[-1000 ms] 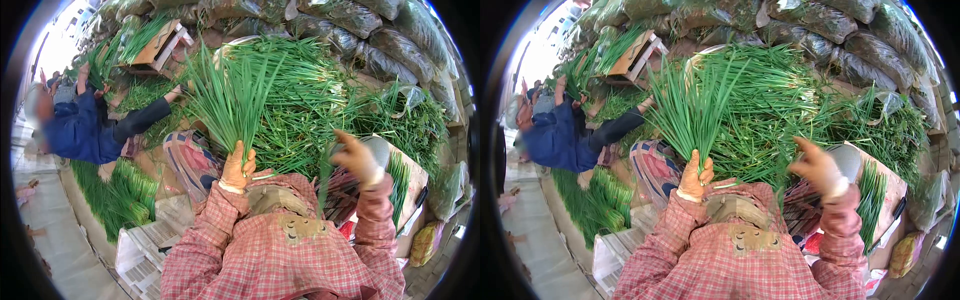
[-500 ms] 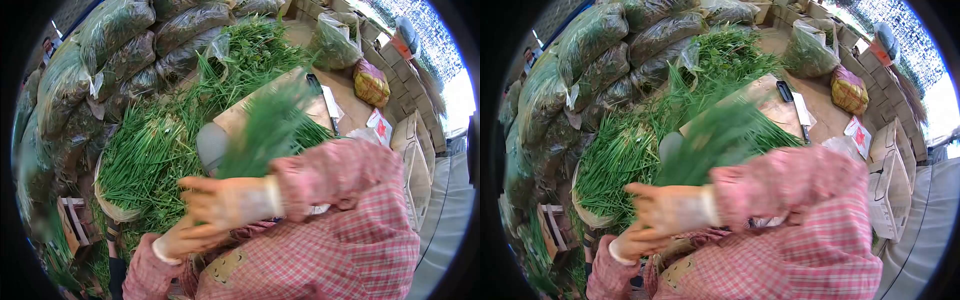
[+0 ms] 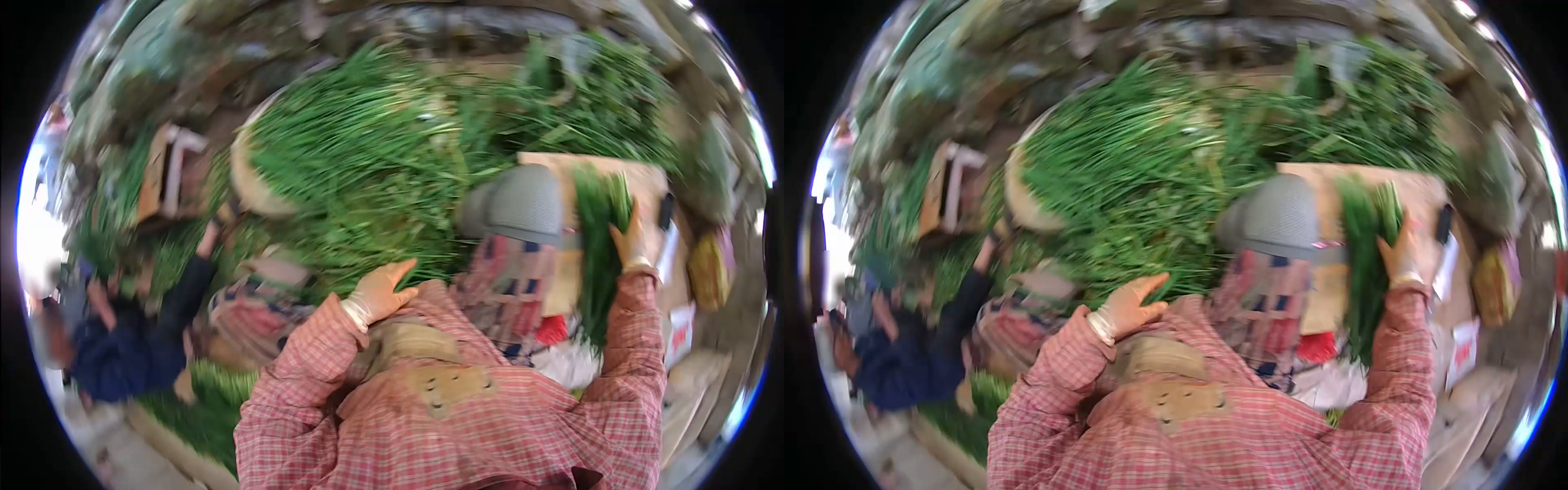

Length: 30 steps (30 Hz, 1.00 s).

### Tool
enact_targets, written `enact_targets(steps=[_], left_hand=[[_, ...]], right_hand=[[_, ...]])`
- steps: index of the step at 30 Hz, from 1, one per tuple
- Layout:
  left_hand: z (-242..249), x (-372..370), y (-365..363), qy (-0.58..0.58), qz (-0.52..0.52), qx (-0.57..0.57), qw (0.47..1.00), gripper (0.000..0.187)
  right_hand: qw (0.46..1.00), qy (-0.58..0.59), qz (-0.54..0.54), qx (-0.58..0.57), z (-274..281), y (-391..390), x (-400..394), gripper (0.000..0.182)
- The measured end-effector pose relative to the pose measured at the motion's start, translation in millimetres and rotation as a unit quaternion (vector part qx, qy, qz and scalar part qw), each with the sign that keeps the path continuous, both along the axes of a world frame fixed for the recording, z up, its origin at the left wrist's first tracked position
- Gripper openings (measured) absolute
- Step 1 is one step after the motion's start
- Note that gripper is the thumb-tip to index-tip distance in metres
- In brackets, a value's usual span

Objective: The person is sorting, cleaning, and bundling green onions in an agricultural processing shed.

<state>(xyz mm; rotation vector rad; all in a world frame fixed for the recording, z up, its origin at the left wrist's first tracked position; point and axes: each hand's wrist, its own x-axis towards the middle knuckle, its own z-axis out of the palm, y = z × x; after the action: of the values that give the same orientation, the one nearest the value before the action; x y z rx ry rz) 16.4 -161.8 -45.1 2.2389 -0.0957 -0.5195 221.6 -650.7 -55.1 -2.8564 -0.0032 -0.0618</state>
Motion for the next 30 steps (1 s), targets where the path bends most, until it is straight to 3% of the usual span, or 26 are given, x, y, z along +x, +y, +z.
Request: enact_targets(steps=[2,4,5,7,8,9,10,13,14,16,18,19,21,23,24,25,28,30], left_hand=[[3,-38,30,0.115,0.048,0.082,0.989,0.058],[-10,-71,53,0.099,0.15,0.041,0.983,0.058],[-24,-88,64,0.091,0.197,0.018,0.976,0.059],[-33,-83,79,0.057,0.233,0.072,0.968,0.055],[-32,-69,85,0.045,0.229,0.133,0.963,0.054],[-38,-55,90,0.022,0.239,0.146,0.96,0.053],[-45,-38,94,-0.002,0.249,0.16,0.955,0.053],[-63,13,97,-0.051,0.18,0.238,0.953,0.055],[-65,29,95,-0.042,0.136,0.251,0.958,0.056],[-85,48,94,-0.051,0.067,0.306,0.948,0.061],[-123,47,99,-0.098,0.081,0.323,0.938,0.068],[-129,43,97,-0.024,0.116,0.294,0.949,0.072],[-134,13,74,0.102,0.148,0.262,0.948,0.075],[-156,-32,18,0.178,0.142,0.279,0.933,0.077],[-177,-50,-7,0.206,0.133,0.296,0.923,0.078],[-171,-46,-1,0.254,0.112,0.257,0.926,0.08],[-145,-32,19,0.33,0.073,0.18,0.924,0.084],[-154,-36,12,0.317,0.075,0.192,0.926,0.087]], right_hand=[[0.959,-0.028,0.058,-0.276,-27,-23,11,0.073],[0.925,0.172,-0.033,-0.338,65,51,17,0.075],[0.902,0.1,0.008,-0.419,73,55,26,0.073],[0.942,-0.029,0.17,-0.289,105,93,55,0.059],[0.952,-0.062,0.27,-0.127,125,141,60,0.054],[0.95,-0.02,0.313,-0.008,136,195,58,0.052],[0.935,0.022,0.353,0.036,139,247,56,0.05],[0.842,0.042,0.525,-0.117,69,363,53,0.048],[0.8,0.108,0.542,-0.235,49,403,41,0.05],[0.739,0.23,0.526,-0.352,-5,457,21,0.058],[0.753,0.206,0.565,-0.268,-63,468,2,0.074],[0.756,0.185,0.57,-0.264,-82,467,-15,0.083],[0.699,0.257,0.589,-0.314,-101,460,-59,0.103],[0.595,0.328,0.619,-0.394,-107,434,-104,0.109],[0.567,0.33,0.625,-0.424,-121,415,-127,0.083],[0.556,0.363,0.606,-0.438,-133,405,-142,0.074],[0.553,0.392,0.598,-0.428,-120,423,-127,0.074],[0.475,0.398,0.63,-0.468,-67,492,-107,0.07]])
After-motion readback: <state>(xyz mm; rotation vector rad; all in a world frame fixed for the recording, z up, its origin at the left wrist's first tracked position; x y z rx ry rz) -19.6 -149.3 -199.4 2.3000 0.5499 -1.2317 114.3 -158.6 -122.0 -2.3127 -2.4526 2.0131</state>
